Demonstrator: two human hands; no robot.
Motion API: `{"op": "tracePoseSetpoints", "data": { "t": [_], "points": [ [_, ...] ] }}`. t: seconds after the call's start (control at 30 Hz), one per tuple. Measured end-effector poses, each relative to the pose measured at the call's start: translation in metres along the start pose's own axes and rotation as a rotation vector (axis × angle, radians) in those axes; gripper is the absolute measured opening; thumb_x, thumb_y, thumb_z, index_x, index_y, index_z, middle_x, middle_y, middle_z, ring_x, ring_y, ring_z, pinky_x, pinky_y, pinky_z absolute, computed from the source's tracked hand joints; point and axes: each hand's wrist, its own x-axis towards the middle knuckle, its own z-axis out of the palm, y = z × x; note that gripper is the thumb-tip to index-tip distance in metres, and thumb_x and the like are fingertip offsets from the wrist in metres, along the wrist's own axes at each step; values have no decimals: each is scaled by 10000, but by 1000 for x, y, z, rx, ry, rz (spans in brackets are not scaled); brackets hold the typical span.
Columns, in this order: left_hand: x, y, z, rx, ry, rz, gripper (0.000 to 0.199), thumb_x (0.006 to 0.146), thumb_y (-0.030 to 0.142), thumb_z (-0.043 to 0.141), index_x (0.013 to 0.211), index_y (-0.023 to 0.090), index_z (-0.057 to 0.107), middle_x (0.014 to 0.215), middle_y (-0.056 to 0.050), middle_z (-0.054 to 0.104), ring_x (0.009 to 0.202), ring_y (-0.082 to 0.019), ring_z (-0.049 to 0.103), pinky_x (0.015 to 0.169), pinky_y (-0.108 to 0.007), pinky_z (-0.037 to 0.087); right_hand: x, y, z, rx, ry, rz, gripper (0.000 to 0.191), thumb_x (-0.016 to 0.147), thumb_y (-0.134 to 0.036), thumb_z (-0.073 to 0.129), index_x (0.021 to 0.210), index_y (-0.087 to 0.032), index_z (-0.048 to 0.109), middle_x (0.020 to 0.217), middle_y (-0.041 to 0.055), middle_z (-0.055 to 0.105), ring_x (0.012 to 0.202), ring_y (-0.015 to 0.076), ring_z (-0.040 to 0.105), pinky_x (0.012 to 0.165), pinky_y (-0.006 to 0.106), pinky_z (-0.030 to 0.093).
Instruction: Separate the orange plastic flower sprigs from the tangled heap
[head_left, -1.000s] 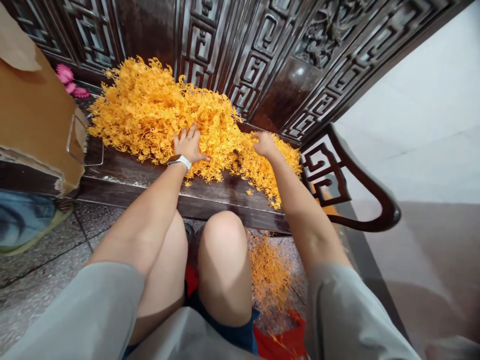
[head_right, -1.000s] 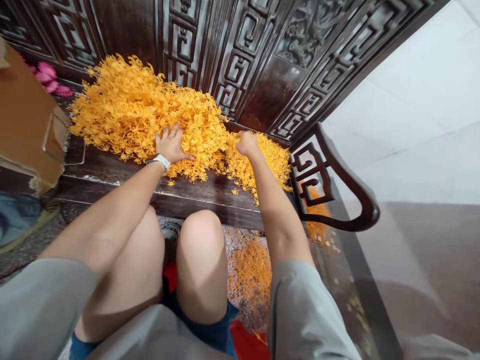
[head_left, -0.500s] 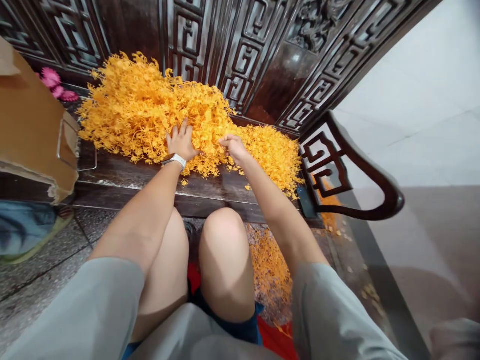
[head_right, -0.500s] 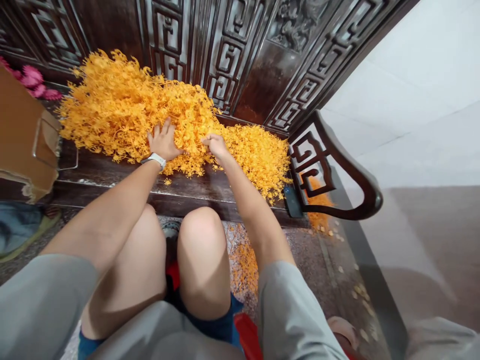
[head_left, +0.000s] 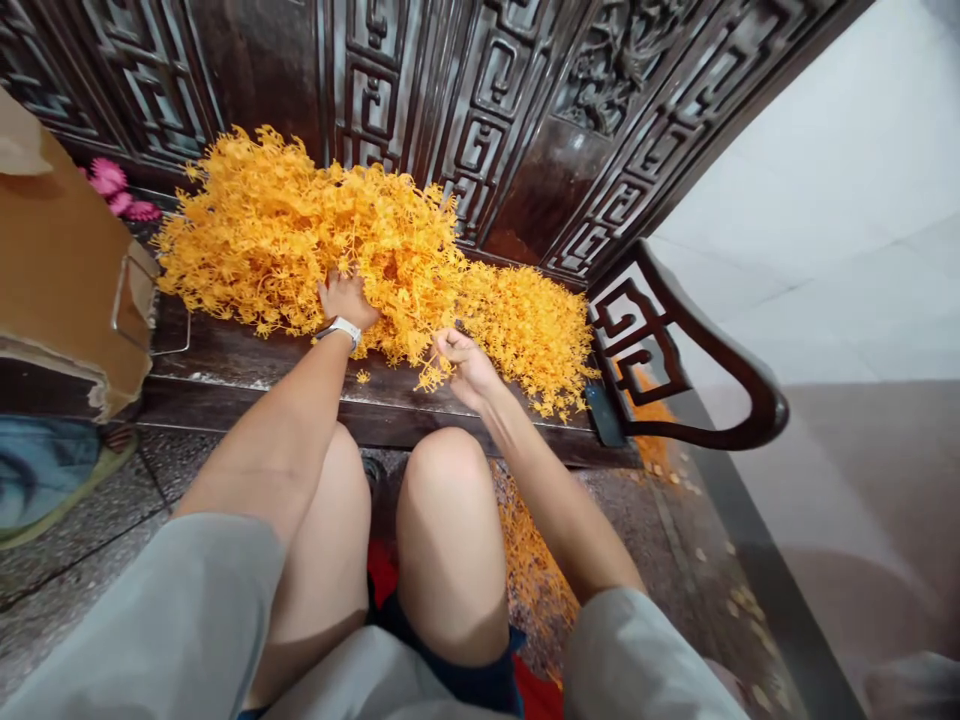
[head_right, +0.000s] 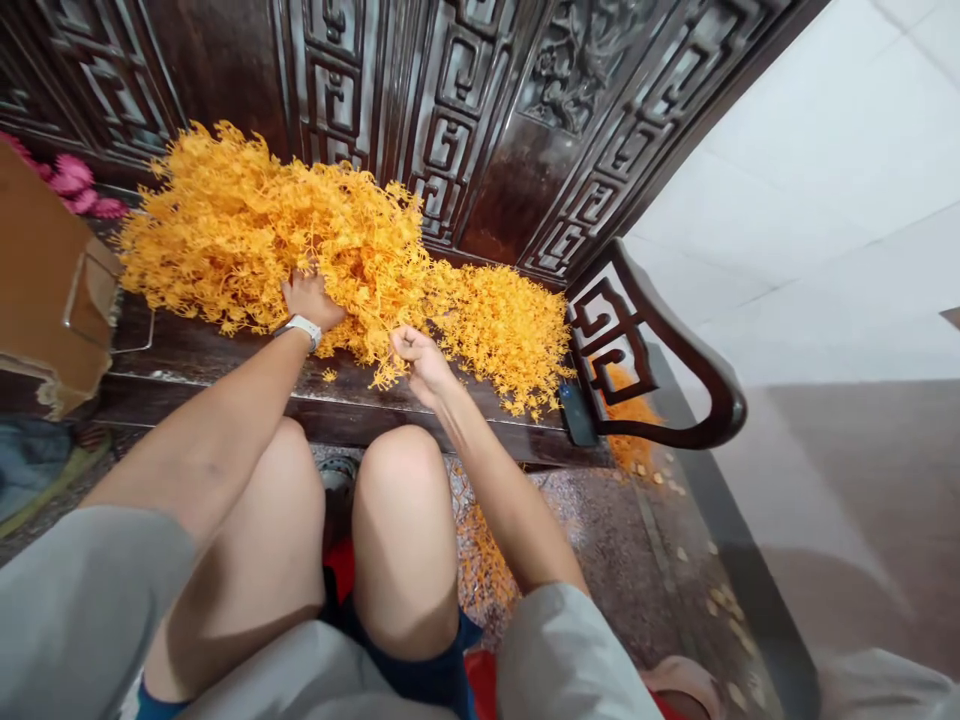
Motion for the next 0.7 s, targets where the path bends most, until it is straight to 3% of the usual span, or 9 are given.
{"op": "tracePoseSetpoints", "data": {
  "t": [0.17,0.33,0.47,0.57,0.7],
  "points": [
    [1,-8,-20,16,34,43,986,772,461,728,1635,109,408,1595,-219,538,1493,-432,426,1259,-557,288,-4,2,-25,206,88,33,210,822,-177,705,763,-211,506,661,-28,441,546,112,366,494,206,350],
    [-2,-15,-41,15,40,75,1075,761,632,774,1637,144,386,1658,-202,478,1477,-455,437,1236,-561,320,10,-7,-47,323,264,-51,231,834,-138,665,762,-211,458,656,-39,435,550,107,388,514,193,373],
    [-3,-19,-43,24,33,71,1116,765,697,755,1651,153,350,1657,-210,478,1465,-457,451,1219,-561,339,20,-20,-51,347,205,-115,210,874,-151,636,768,-206,463,667,-37,435,554,105,389,532,203,399],
    [-10,-18,-38,50,39,123,1045,801,682,718,1643,162,380,1705,-197,415,1513,-438,408,1242,-546,309,41,-44,-53,390,269,-136,200,894,-139,592,782,-211,443,666,-37,434,554,107,394,540,205,417],
    [-20,-19,-30,115,0,199,1043,795,704,694,1636,157,409,1719,-198,390,1596,-408,303,1286,-521,245,95,-107,-56,399,486,-233,259,940,-119,521,794,-240,345,659,-46,376,555,115,377,512,196,388]
  ]
}}
